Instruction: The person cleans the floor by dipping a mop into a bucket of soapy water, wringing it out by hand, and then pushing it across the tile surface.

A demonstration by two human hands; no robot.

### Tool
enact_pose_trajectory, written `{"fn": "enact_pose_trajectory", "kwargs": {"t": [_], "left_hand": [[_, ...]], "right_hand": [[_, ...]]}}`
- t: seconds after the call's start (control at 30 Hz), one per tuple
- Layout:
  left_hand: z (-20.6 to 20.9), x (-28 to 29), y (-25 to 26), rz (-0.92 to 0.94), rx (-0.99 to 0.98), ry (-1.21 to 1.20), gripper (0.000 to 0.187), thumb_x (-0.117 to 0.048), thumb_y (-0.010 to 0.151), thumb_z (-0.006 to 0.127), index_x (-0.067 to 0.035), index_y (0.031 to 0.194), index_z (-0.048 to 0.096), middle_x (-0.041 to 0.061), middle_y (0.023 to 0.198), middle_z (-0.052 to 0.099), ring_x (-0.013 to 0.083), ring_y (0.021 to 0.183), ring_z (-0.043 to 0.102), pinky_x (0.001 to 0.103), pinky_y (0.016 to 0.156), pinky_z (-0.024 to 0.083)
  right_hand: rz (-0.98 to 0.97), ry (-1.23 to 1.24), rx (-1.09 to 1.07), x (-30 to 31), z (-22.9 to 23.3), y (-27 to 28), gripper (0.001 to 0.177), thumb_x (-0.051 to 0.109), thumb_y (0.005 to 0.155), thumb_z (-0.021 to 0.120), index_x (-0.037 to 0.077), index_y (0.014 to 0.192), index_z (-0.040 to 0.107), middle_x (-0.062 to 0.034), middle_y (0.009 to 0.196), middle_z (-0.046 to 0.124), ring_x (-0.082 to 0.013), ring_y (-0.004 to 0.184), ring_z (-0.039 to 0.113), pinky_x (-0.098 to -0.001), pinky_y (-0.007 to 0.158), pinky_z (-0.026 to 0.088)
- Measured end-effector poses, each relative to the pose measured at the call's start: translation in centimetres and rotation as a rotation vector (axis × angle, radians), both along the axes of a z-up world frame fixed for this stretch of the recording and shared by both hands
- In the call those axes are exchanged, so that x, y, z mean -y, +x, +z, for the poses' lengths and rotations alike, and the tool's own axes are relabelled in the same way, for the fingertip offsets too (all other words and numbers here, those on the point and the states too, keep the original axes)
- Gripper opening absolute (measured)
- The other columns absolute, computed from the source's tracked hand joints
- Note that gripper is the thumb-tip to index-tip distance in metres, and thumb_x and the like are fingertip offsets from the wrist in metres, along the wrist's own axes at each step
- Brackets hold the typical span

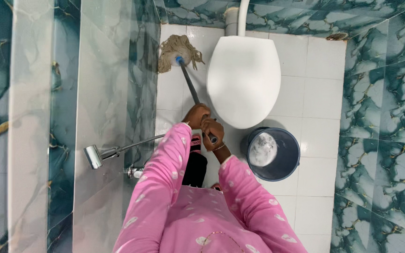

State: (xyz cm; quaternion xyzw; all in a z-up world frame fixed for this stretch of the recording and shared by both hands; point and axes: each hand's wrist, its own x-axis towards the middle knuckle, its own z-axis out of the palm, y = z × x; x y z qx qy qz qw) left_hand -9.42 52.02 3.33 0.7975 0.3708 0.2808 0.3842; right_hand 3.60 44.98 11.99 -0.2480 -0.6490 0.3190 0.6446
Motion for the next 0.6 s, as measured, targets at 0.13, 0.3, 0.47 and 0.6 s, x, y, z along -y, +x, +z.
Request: {"fn": "enact_pose_trajectory", "kwargs": {"t": [0.13, 0.3, 0.47, 0.6], "left_hand": [[-2.3, -6.8, -1.6, 0.014, 0.05, 0.072, 0.021, -0.004, 0.058, 0.077, -0.002, 0.064, 0.057, 0.014, 0.071, 0.06, 0.033, 0.075, 0.055, 0.042, 0.072, 0.046], [-5.1, -4.4, -3.2, 0.017, -0.036, 0.035, 0.018, -0.001, 0.067, 0.074, -0.006, 0.069, 0.057, 0.011, 0.074, 0.058, 0.0294, 0.075, 0.056, 0.043, 0.093, 0.045], [-2.5, 5.7, -2.5, 0.011, 0.062, 0.075, 0.023, -0.002, 0.058, 0.075, -0.005, 0.066, 0.053, 0.011, 0.072, 0.058, 0.0323, 0.077, 0.054, 0.041, 0.084, 0.044], [0.9, 13.7, -0.8, -0.025, 0.175, 0.119, 0.029, -0.011, 0.057, 0.079, -0.004, 0.067, 0.053, 0.012, 0.071, 0.056, 0.0341, 0.076, 0.052, 0.04, 0.076, 0.041]], "right_hand": [[-0.058, -0.07, 0.003, -6.1, -1.6, -1.4, 0.025, -0.018, 0.072, 0.05, 0.005, 0.069, 0.039, -0.0123, 0.07, 0.052, -0.0285, 0.065, 0.057, -0.0368, 0.066, 0.051], [0.096, -0.157, 0.255, -3.9, -2.1, -2.0, 0.022, -0.012, 0.061, 0.053, 0.005, 0.068, 0.04, -0.0129, 0.071, 0.051, -0.0278, 0.065, 0.054, -0.0363, 0.061, 0.046], [0.073, -0.01, 0.229, 6.2, -0.1, -2.1, 0.022, -0.01, 0.059, 0.053, 0.005, 0.07, 0.041, -0.0131, 0.071, 0.05, -0.0302, 0.066, 0.053, -0.0381, 0.064, 0.046], [0.05, 0.0, 0.196, 14.4, 2.0, -1.0, 0.022, -0.009, 0.057, 0.051, 0.005, 0.07, 0.04, -0.0129, 0.07, 0.049, -0.0283, 0.063, 0.05, -0.0379, 0.062, 0.046]]}}
